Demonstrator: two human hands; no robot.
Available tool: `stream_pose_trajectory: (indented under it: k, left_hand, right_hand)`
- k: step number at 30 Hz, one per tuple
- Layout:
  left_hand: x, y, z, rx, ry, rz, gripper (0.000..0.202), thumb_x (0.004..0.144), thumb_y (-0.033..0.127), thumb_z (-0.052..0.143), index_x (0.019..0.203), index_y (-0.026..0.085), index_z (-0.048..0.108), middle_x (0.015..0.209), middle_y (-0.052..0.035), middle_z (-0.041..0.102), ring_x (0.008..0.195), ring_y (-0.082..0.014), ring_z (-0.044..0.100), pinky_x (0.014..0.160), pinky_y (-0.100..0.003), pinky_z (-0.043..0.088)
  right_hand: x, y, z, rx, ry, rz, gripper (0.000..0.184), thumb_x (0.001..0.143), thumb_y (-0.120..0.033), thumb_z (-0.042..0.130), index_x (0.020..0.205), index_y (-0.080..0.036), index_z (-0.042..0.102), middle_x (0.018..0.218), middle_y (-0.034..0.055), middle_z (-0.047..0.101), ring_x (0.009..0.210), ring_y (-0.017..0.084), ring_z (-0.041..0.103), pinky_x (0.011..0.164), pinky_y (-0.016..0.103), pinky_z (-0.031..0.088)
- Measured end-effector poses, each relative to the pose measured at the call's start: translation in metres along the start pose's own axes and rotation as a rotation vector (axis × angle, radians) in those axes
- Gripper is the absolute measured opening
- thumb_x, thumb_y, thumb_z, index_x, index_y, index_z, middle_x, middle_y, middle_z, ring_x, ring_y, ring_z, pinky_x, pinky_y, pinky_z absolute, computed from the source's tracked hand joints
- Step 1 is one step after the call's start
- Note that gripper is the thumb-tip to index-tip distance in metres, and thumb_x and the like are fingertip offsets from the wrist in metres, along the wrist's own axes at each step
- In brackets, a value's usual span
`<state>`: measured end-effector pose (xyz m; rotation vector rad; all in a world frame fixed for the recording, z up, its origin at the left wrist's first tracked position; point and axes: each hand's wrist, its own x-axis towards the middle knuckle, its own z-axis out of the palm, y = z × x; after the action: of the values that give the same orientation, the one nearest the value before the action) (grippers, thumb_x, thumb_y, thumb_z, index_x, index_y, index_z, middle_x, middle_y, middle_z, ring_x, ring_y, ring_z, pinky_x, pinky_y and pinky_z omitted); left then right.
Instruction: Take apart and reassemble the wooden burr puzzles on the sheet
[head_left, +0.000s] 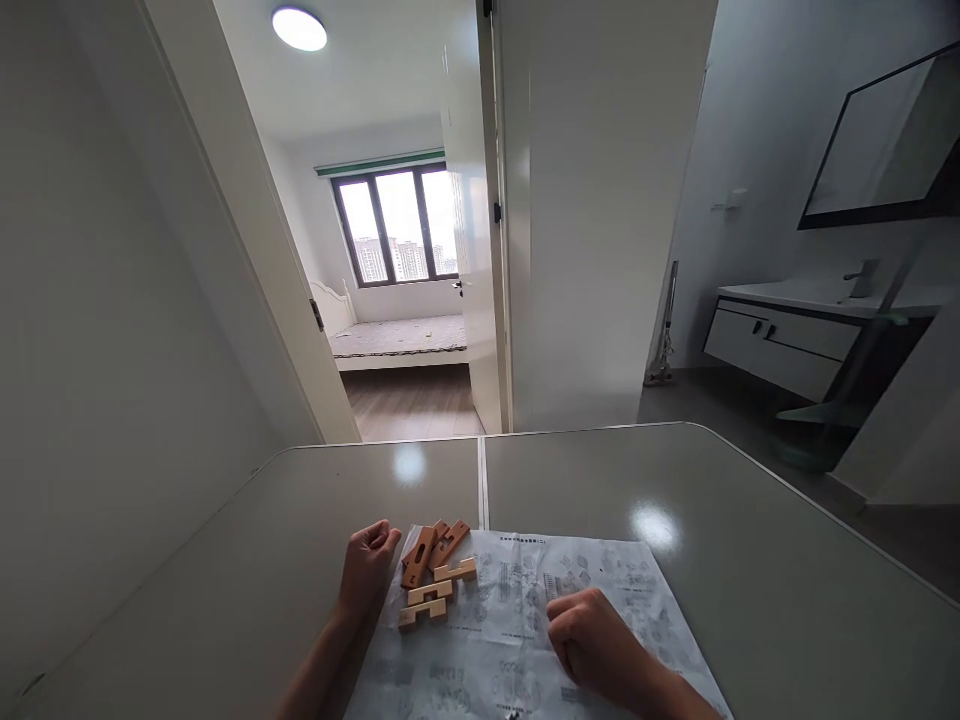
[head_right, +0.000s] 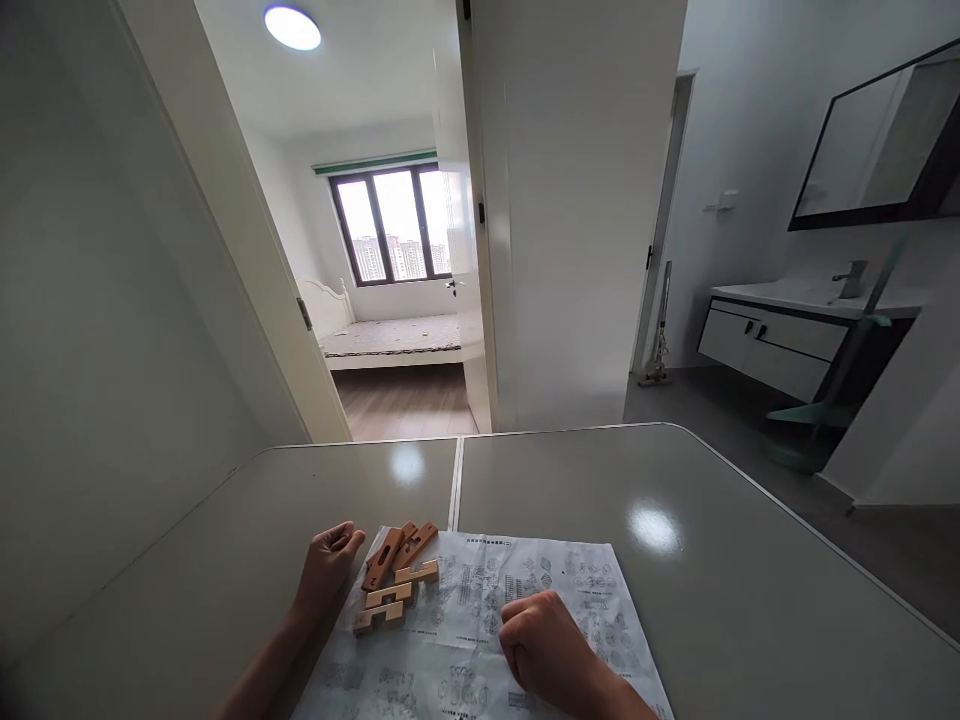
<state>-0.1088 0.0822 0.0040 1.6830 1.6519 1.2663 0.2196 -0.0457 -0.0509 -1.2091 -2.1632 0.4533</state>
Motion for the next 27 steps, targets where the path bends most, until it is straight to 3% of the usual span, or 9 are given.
stream_pose_trajectory:
  k: [27]
  left_hand:
    - [0.0014, -0.0026, 0.001, 0.041, -0.022, 0.026, 0.038, 0.07, 0.046, 0.05, 0.06, 0.025, 0.02, 0.064, 0.0056, 0.015, 0.06, -0.0105, 0.018, 0.053, -0.023, 0.02]
  right_hand:
    - [0.0008, 0.0004, 0.0012, -0.011, -0.046, 0.055, 0.022, 0.045, 0.0, 0.041, 0.04, -0.016, 0.054, 0.05, -0.0045, 0.058, 0.046, 0.006, 0.048, 0.05, 0.017, 0.027]
